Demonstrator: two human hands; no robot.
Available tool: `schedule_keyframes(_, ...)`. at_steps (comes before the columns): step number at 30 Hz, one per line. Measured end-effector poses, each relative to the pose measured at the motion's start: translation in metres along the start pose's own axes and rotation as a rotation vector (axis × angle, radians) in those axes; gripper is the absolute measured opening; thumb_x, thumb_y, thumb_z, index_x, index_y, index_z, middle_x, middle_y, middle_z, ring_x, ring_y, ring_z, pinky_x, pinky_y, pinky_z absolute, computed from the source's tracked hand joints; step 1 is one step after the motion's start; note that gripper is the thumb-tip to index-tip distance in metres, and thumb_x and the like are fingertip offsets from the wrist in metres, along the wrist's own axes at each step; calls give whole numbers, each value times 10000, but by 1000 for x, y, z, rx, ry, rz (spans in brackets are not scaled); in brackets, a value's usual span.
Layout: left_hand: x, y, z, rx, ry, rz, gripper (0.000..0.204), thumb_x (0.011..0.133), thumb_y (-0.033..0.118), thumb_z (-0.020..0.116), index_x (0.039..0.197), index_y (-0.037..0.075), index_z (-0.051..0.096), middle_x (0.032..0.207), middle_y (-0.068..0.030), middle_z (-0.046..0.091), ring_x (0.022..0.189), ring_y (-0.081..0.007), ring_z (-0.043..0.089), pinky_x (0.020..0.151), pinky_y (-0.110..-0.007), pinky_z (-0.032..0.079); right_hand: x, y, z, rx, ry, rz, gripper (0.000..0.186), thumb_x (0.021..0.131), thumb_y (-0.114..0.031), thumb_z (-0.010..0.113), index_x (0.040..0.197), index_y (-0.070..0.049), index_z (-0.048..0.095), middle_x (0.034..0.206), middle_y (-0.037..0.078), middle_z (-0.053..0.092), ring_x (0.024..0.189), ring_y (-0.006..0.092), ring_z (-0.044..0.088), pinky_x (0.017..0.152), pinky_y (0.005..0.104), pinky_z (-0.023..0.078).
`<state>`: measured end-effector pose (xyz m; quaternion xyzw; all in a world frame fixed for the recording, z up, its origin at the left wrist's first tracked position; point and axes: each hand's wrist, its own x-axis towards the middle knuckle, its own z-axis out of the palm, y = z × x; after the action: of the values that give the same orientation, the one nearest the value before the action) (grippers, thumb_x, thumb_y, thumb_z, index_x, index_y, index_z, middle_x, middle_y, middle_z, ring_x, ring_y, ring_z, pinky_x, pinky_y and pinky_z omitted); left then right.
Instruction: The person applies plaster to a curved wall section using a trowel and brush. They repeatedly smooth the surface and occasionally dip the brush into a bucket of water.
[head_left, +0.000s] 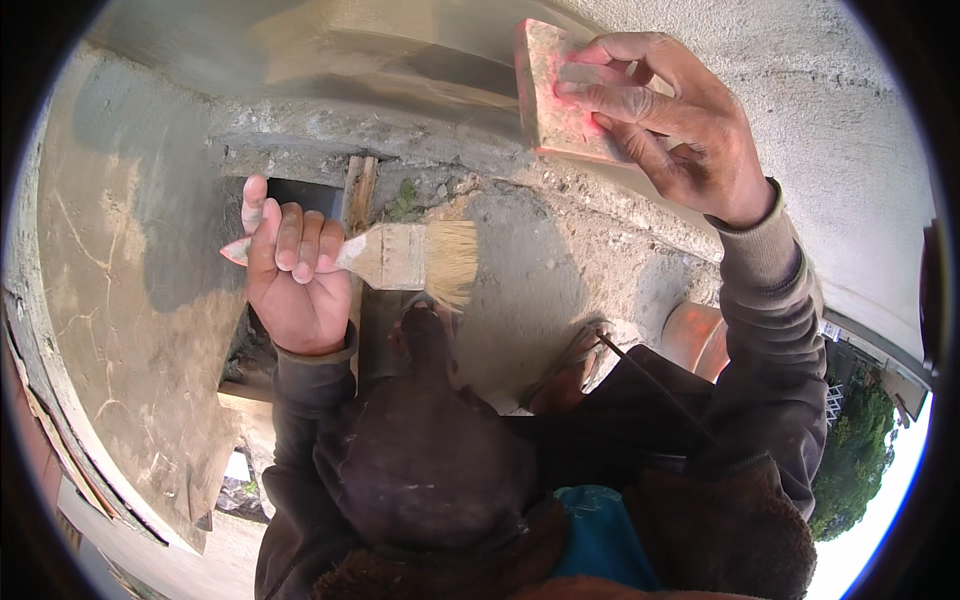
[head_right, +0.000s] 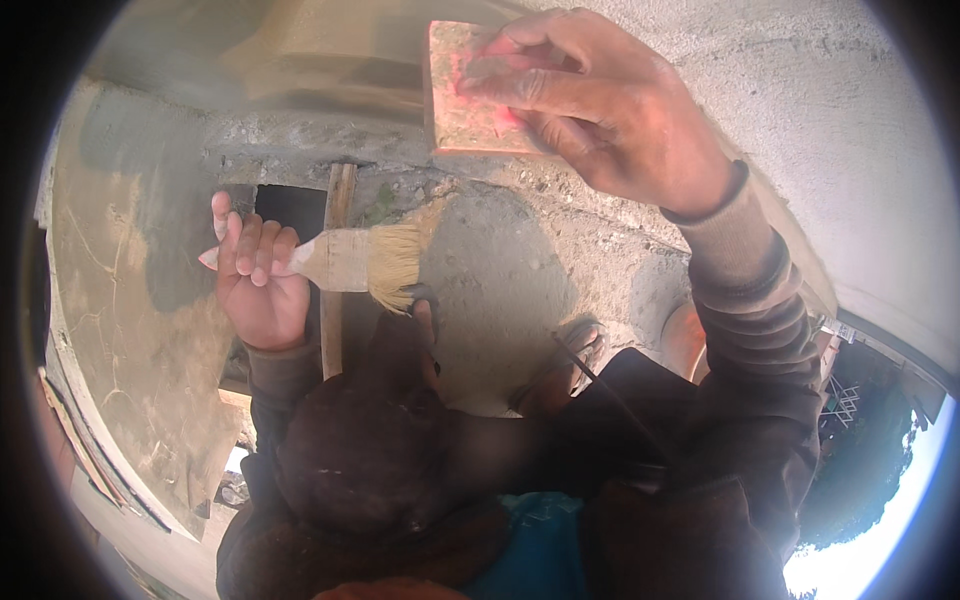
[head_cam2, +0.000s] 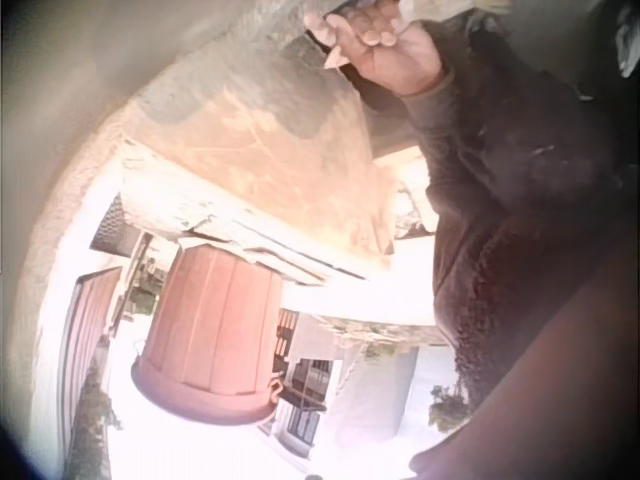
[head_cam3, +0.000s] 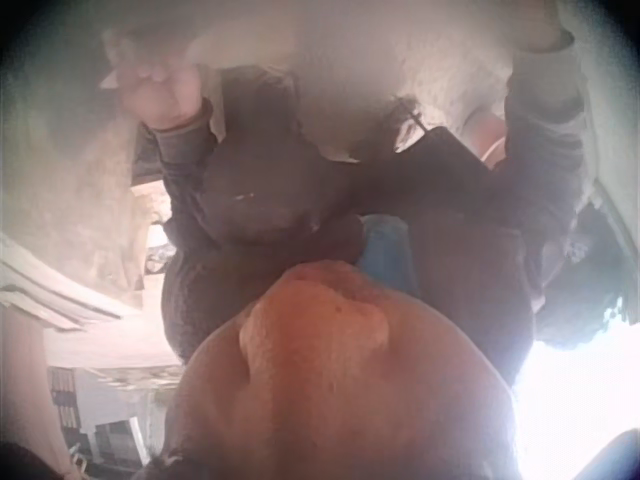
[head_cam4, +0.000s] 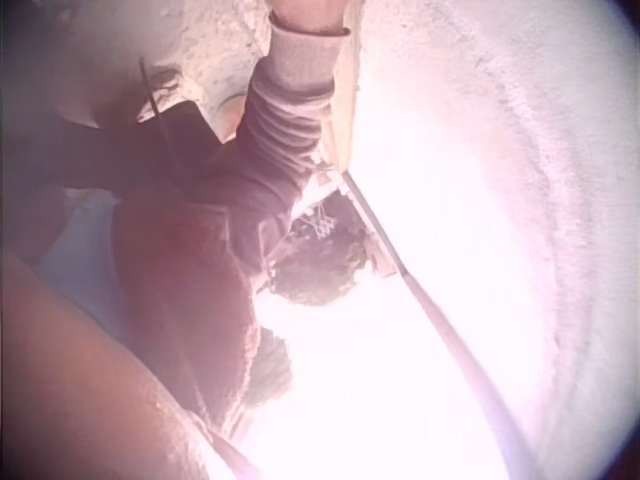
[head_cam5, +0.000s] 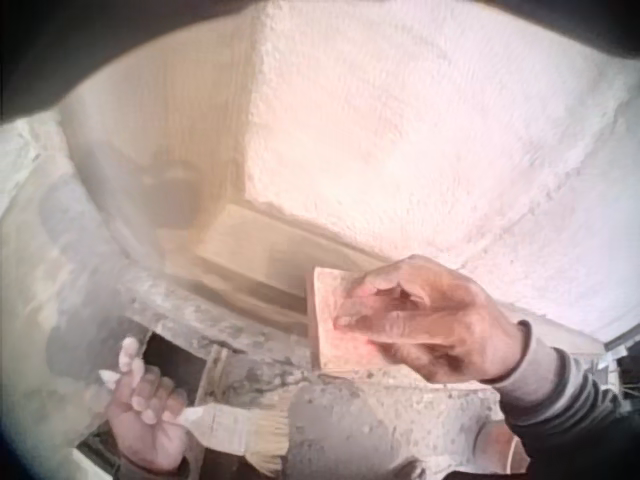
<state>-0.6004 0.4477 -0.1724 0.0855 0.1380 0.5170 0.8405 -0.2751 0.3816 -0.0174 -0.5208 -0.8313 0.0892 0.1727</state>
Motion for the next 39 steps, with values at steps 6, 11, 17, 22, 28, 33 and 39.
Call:
schedule_keyframes(6,-5,3,3,11,41,1,289,1098,86,440,1340,112,595,641,62,400,519,-54,363,557,-256,374,59,12,35,-116,33,-290,340,864,-45,702,1203,-61,689,1163,178,643,935,298,671,735,388,577)
schedule_keyframes(11,-6,3,6,32,94,-26,289,1096,90,441,1339,120,595,640,66,397,517,-46,355,560,-247,368,86,13,56,-90,-32,-107,199,832,-50,708,1031,-45,717,1070,183,629,891,345,665,750,428,571)
schedule_keyframes(17,-4,4,2,25,85,-33,291,1091,91,451,1344,121,592,642,67,404,517,-44,356,559,-248,367,83,21,48,-338,4,68,375,876,50,700,1215,-101,756,1185,101,695,1013,244,702,806,375,595)
schedule_keyframes(22,-6,14,1,14,97,-1,301,1089,89,451,1356,118,587,642,68,411,520,-46,359,560,-249,366,6,15,2,-198,-80,365,378,866,57,676,1203,-100,748,1140,129,703,979,281,715,809,393,599)
schedule_keyframes(28,-6,10,-2,-11,65,-21,311,1083,84,455,1366,118,580,642,65,418,533,-47,366,561,-253,365,63,-8,26,-92,7,80,400,850,47,694,1215,-107,751,1113,128,703,892,281,717,788,380,593)
schedule_keyframes(33,-10,15,1,-7,106,-15,312,1080,87,458,1368,117,576,634,69,413,526,-43,362,557,-249,360,102,-12,38,-31,-25,54,230,840,-30,671,1065,-17,718,998,189,653,854,360,679,733,429,565)
schedule_keyframes(39,-10,18,-2,-22,111,-17,314,1078,85,462,1369,119,577,630,74,405,523,-44,359,557,-252,359,118,-9,50,-22,-14,50,248,840,-36,674,1080,-27,740,975,196,662,833,358,680,731,427,566)
